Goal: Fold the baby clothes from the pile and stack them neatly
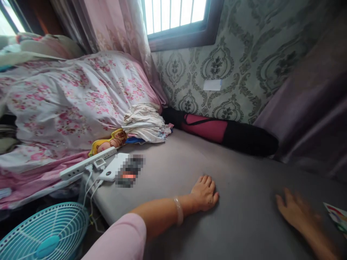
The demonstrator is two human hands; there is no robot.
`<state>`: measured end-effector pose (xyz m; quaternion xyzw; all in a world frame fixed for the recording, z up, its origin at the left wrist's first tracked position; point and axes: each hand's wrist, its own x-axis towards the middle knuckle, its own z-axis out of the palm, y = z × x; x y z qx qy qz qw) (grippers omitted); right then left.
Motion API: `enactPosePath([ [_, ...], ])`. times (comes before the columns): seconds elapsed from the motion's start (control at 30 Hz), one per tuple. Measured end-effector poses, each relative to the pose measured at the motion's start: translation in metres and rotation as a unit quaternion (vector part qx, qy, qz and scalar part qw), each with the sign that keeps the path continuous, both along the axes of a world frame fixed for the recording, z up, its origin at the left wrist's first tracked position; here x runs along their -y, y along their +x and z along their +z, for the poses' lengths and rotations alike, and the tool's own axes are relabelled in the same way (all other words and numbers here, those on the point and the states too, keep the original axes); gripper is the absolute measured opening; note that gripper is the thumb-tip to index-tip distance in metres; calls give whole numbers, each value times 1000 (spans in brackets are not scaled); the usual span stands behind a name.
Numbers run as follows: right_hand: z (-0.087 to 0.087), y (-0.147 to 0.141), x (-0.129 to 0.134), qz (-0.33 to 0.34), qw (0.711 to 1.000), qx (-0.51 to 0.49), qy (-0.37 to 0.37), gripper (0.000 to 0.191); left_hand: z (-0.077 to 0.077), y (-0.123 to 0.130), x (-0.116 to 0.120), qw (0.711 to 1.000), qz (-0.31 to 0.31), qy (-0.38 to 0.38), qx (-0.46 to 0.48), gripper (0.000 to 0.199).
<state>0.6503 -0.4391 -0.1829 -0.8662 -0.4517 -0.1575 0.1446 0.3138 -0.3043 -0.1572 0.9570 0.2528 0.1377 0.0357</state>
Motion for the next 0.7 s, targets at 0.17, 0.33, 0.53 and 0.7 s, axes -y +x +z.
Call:
enactPosePath([
  [0.17, -1, -125, -68, 85, 992, -64, -66, 72, 11, 0, -12, 999, -37, -10, -36, 52],
  [0.33, 2, -201, -92, 138, 984, -68, -88, 64, 43, -31, -72, 969, -104, -223, -7, 44],
  [0.53, -5, -217, -90, 117, 987, -21, -112, 64, 94, -138, -186, 944, 187, -181, 205, 21],
  [0.7, -4, -220, -90, 119, 987, 4, -104, 66, 139, -245, -257, 878, 381, -99, 273, 28],
])
